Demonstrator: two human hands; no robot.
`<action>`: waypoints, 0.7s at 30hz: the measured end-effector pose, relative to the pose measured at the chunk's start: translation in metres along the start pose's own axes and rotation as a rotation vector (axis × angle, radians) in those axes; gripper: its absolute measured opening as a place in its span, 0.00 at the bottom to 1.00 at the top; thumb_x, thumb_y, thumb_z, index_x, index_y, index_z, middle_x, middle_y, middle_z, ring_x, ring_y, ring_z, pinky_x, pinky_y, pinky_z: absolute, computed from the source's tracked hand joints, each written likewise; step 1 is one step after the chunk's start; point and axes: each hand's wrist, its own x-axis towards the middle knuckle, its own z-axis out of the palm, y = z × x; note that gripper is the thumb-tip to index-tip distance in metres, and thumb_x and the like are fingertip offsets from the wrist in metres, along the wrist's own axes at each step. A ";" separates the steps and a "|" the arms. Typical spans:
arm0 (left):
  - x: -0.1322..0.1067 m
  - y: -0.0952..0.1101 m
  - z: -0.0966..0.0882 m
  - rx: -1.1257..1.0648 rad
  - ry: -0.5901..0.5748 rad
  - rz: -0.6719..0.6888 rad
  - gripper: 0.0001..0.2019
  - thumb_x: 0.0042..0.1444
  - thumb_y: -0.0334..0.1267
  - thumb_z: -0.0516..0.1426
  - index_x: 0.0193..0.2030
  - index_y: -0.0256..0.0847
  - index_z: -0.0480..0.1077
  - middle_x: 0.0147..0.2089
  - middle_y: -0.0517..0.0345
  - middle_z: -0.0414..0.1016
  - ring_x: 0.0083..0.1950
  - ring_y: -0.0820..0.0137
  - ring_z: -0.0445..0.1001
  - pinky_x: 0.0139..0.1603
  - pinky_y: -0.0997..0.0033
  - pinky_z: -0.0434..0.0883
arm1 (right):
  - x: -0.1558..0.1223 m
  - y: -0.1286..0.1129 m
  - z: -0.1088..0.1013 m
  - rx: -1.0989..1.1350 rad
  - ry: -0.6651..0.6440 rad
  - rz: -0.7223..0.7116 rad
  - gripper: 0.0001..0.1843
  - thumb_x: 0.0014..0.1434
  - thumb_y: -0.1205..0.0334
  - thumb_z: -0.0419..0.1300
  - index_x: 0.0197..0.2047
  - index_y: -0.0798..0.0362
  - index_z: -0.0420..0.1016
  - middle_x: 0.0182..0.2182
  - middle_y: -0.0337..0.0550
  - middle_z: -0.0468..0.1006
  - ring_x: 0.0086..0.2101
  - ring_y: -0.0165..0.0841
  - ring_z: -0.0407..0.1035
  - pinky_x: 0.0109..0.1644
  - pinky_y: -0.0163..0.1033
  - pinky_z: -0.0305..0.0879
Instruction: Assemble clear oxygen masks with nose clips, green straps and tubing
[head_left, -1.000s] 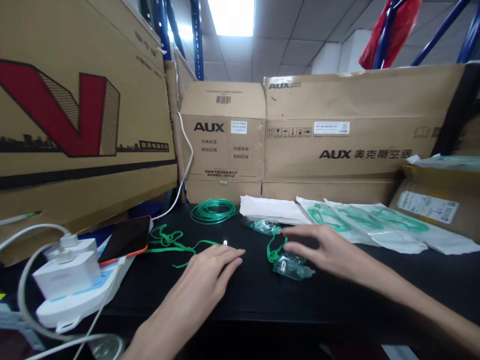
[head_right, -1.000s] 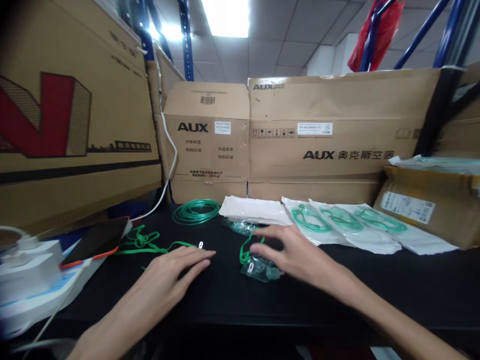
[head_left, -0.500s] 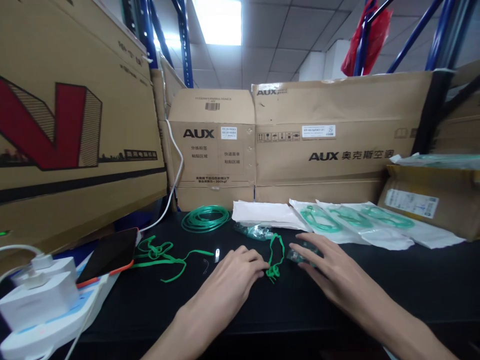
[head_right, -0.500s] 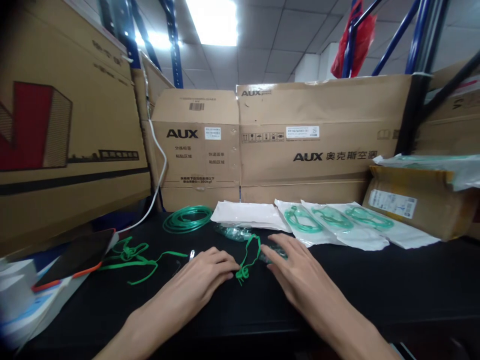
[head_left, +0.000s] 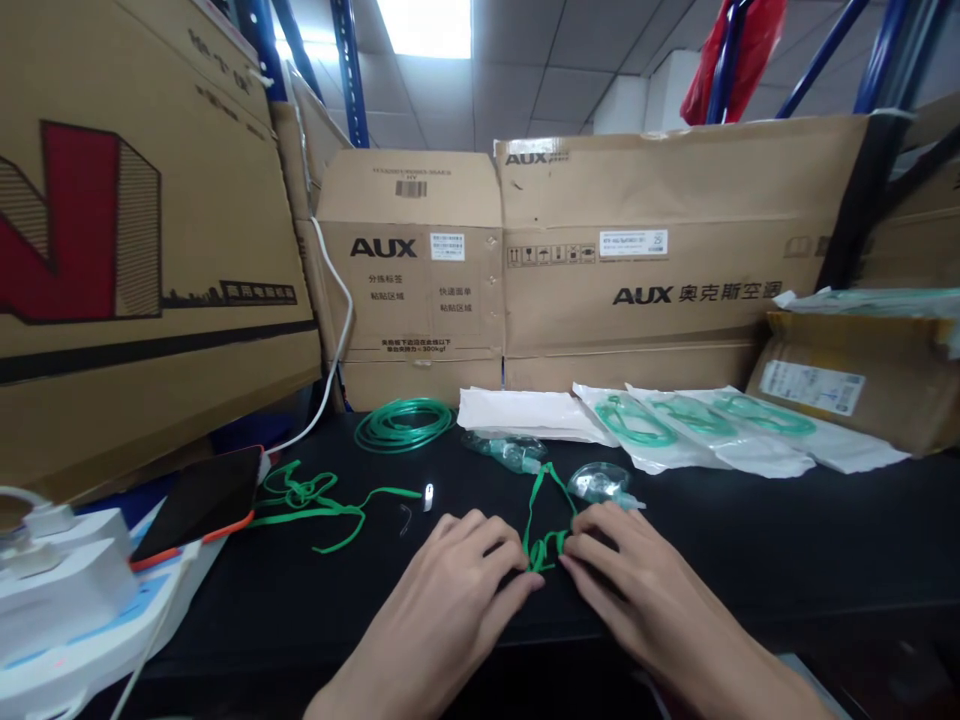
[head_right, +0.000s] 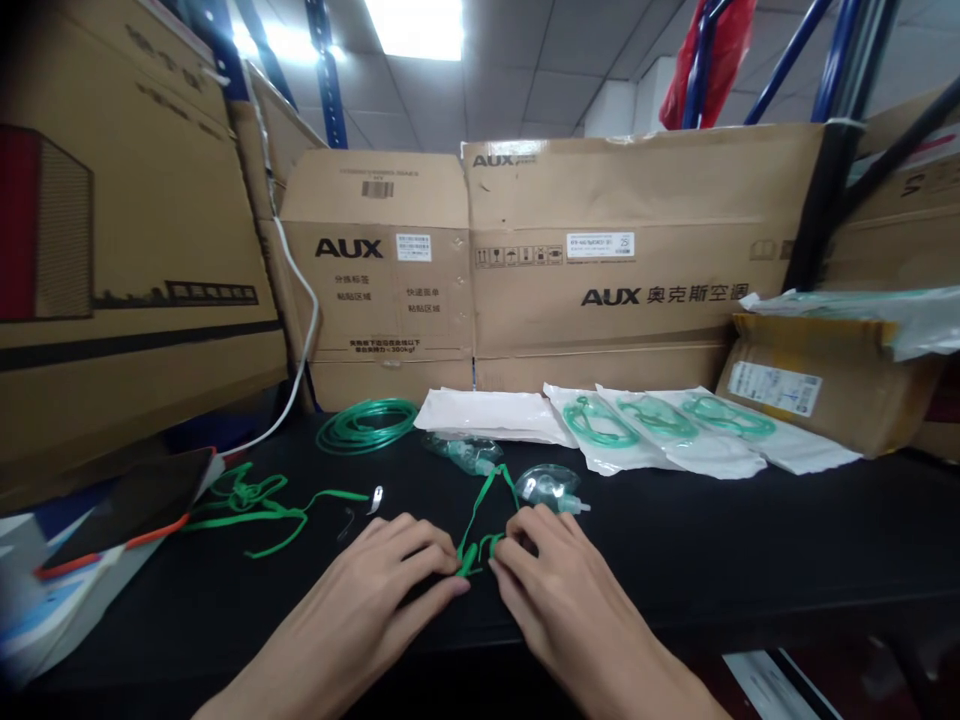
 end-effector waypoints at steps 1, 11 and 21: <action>0.000 0.000 0.001 0.008 0.003 0.007 0.04 0.72 0.35 0.56 0.43 0.44 0.73 0.46 0.61 0.76 0.47 0.63 0.74 0.56 0.54 0.66 | 0.000 0.000 0.001 -0.004 0.006 0.008 0.11 0.72 0.70 0.50 0.43 0.51 0.73 0.42 0.46 0.74 0.38 0.40 0.73 0.43 0.54 0.73; -0.005 -0.005 0.001 -0.091 0.010 0.038 0.08 0.73 0.30 0.53 0.48 0.48 0.71 0.49 0.64 0.75 0.49 0.67 0.74 0.62 0.59 0.63 | 0.004 -0.008 -0.003 0.077 0.042 -0.067 0.12 0.71 0.71 0.51 0.51 0.48 0.70 0.46 0.49 0.69 0.42 0.40 0.70 0.44 0.48 0.72; -0.010 -0.019 -0.008 -0.036 0.023 0.030 0.09 0.74 0.32 0.53 0.47 0.50 0.73 0.52 0.65 0.75 0.51 0.67 0.74 0.59 0.60 0.62 | 0.002 -0.008 -0.010 0.165 -0.082 0.028 0.05 0.71 0.65 0.59 0.40 0.48 0.69 0.50 0.44 0.69 0.50 0.41 0.66 0.52 0.49 0.69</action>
